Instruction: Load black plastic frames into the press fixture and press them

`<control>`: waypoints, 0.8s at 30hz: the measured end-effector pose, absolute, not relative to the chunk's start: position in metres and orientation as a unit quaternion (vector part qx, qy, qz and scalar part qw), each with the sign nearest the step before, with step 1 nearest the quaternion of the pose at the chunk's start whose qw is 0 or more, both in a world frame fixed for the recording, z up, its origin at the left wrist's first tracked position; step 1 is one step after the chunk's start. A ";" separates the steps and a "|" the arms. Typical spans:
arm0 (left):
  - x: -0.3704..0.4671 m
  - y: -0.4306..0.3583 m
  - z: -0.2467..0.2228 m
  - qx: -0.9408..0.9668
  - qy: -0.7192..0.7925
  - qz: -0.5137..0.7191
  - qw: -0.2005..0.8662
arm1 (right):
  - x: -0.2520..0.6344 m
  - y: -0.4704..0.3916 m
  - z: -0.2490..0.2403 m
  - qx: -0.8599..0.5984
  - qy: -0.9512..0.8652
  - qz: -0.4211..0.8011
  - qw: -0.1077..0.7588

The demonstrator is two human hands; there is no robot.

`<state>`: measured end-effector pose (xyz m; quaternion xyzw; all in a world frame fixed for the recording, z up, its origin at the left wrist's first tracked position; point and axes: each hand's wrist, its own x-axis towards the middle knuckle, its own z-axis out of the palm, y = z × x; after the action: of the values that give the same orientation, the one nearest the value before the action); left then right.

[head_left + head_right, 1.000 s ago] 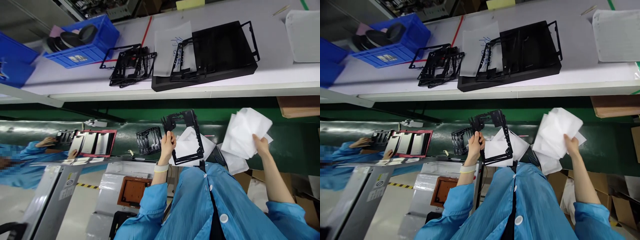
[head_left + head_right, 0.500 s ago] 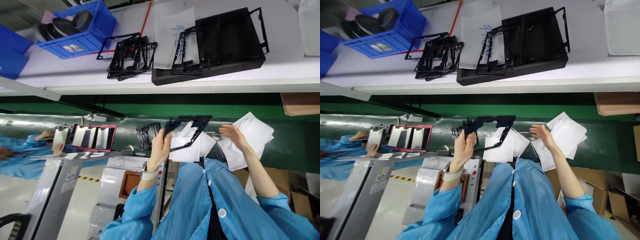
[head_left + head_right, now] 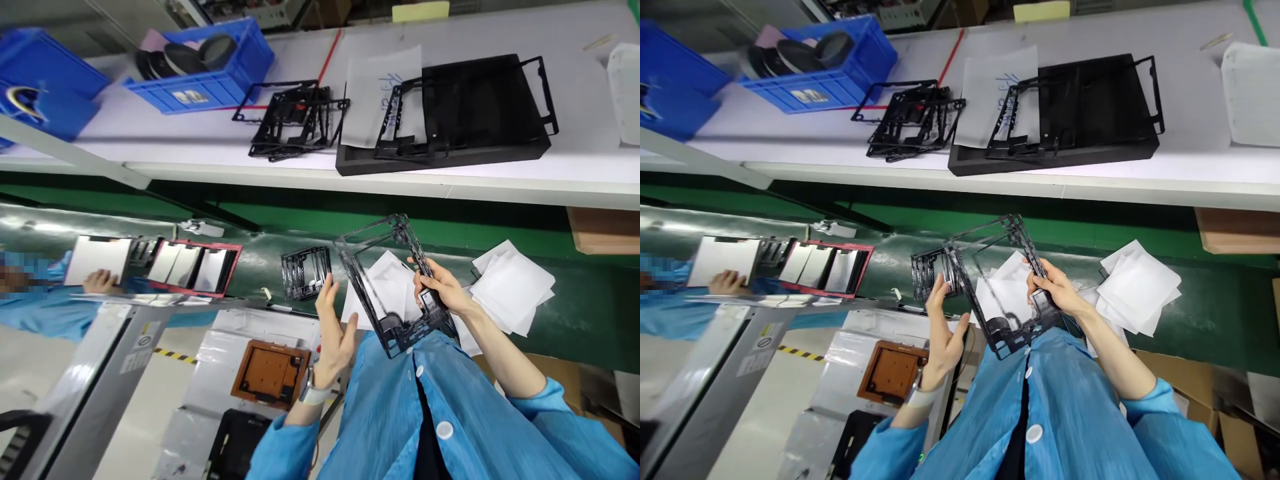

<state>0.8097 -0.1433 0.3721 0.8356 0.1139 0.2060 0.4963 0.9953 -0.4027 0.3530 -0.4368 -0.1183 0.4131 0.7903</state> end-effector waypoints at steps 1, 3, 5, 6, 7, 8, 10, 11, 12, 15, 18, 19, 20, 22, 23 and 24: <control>0.808 -0.150 0.364 0.772 0.169 0.180 0.586 | 0.992 -0.400 0.355 -0.446 -0.125 0.405 0.789; 0.813 -0.163 0.349 0.629 0.225 0.078 0.740 | 0.988 -0.395 0.358 -0.462 -0.136 0.397 0.781; 0.827 -0.171 0.333 0.540 0.255 0.024 0.802 | 0.987 -0.391 0.359 -0.474 -0.145 0.393 0.775; 0.836 -0.173 0.324 0.525 0.275 0.028 0.805 | 0.987 -0.389 0.359 -0.478 -0.146 0.393 0.772; 0.845 -0.173 0.315 0.523 0.299 0.048 0.796 | 0.987 -0.389 0.360 -0.481 -0.147 0.394 0.770; 0.854 -0.172 0.306 0.524 0.319 0.068 0.787 | 0.987 -0.389 0.360 -0.482 -0.147 0.394 0.768; 0.870 -0.172 0.289 0.519 0.342 0.075 0.780 | 0.987 -0.389 0.362 -0.485 -0.147 0.398 0.765; 0.876 -0.172 0.284 0.511 0.343 0.060 0.786 | 0.986 -0.390 0.363 -0.486 -0.150 0.402 0.762; 0.879 -0.175 0.280 0.502 0.339 0.041 0.794 | 0.985 -0.390 0.364 -0.487 -0.155 0.406 0.758; 0.881 -0.183 0.280 0.484 0.312 0.008 0.818 | 0.985 -0.393 0.366 -0.500 -0.168 0.391 0.755; 0.876 -0.185 0.291 0.486 0.303 0.054 0.818 | 0.987 -0.397 0.364 -0.536 -0.162 0.338 0.756; 0.875 -0.184 0.295 0.491 0.304 0.078 0.813 | 0.988 -0.399 0.363 -0.550 -0.157 0.327 0.752; 0.874 -0.181 0.299 0.497 0.306 0.103 0.806 | 0.988 -0.400 0.360 -0.561 -0.151 0.321 0.748; 0.875 -0.175 0.306 0.509 0.311 0.145 0.790 | 0.987 -0.401 0.355 -0.565 -0.136 0.318 0.749; 0.875 -0.172 0.309 0.514 0.314 0.162 0.782 | 0.986 -0.401 0.352 -0.558 -0.125 0.318 0.756; 0.876 -0.169 0.312 0.519 0.317 0.177 0.774 | 0.984 -0.400 0.349 -0.547 -0.111 0.318 0.767</control>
<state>0.8761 -0.1687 0.3116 0.5192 0.3170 0.1766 0.7738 0.9838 -0.4001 0.3490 -0.5466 -0.1111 0.3178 0.7667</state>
